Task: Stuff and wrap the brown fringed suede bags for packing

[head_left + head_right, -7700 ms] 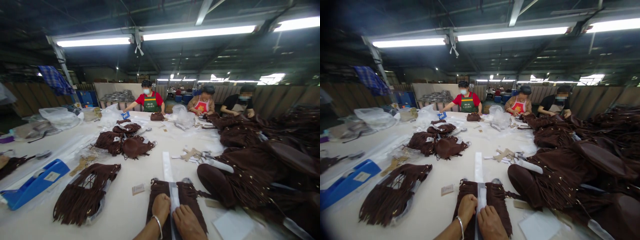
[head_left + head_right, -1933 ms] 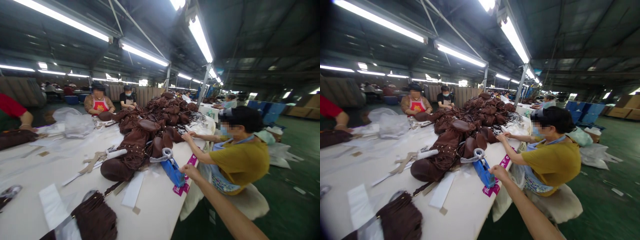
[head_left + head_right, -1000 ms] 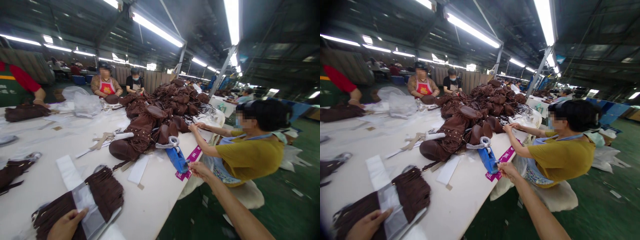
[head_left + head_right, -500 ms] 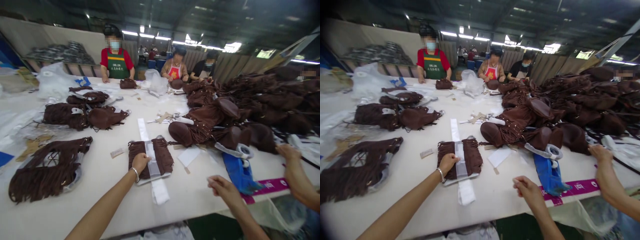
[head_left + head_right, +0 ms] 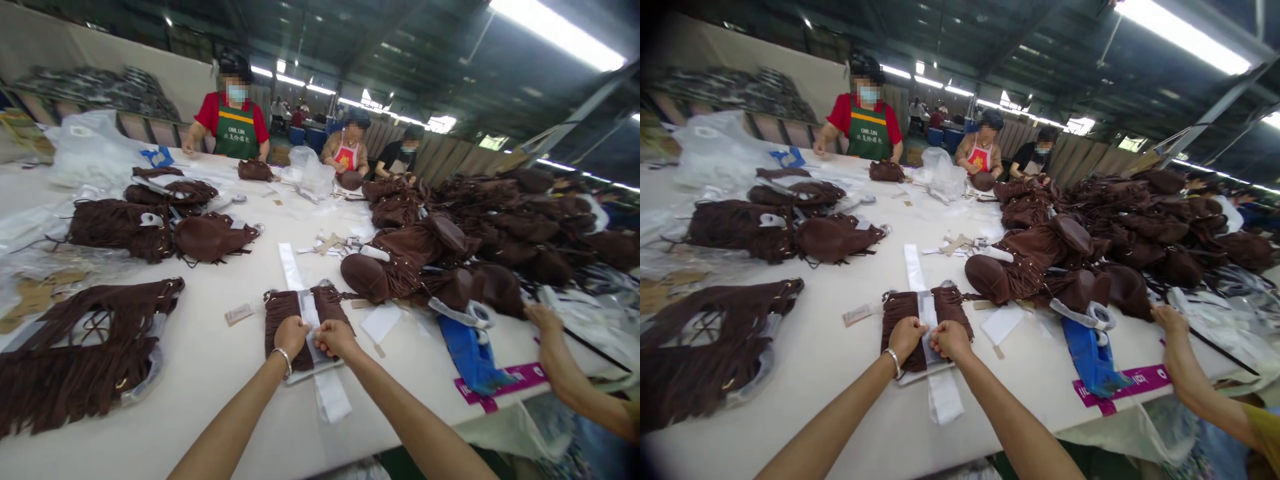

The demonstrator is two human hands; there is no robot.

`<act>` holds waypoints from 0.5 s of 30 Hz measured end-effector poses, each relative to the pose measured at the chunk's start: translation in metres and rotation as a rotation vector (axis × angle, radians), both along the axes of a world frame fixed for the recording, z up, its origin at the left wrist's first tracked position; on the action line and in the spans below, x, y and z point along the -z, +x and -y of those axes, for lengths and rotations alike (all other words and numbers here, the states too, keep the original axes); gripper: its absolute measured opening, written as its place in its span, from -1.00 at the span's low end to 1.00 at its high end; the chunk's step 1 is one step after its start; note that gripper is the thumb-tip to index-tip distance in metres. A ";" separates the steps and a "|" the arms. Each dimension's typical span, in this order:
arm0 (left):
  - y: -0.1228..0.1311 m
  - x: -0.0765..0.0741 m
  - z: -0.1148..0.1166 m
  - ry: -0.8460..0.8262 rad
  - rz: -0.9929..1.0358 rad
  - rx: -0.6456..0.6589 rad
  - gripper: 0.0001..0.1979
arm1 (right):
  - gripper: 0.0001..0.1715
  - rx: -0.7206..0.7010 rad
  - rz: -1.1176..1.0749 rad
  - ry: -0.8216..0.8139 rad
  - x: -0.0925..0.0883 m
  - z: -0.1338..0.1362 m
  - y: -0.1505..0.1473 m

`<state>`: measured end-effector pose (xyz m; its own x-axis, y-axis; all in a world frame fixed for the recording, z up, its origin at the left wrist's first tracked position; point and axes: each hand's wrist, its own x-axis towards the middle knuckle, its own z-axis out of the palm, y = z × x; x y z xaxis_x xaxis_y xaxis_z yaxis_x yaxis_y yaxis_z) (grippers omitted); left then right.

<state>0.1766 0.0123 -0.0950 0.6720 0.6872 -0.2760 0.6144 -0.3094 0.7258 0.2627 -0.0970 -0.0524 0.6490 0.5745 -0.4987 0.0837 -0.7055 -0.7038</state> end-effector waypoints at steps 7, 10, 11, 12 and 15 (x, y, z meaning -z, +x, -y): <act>-0.001 -0.003 0.000 -0.002 -0.036 0.026 -0.67 | -0.88 -0.076 0.210 -0.268 -0.008 -0.015 -0.008; -0.001 -0.003 -0.001 0.009 -0.051 0.054 -0.69 | -0.81 -0.099 0.276 -0.374 -0.011 -0.026 -0.010; -0.002 -0.003 -0.001 0.012 -0.055 0.065 -0.70 | -0.80 -0.101 0.287 -0.405 -0.012 -0.030 -0.010; -0.002 -0.002 -0.001 0.016 -0.058 0.075 -0.71 | -0.78 -0.100 0.290 -0.433 -0.012 -0.033 -0.010; -0.003 -0.003 -0.001 0.023 -0.060 0.097 -0.72 | -0.78 -0.090 0.263 -0.484 -0.011 -0.040 -0.010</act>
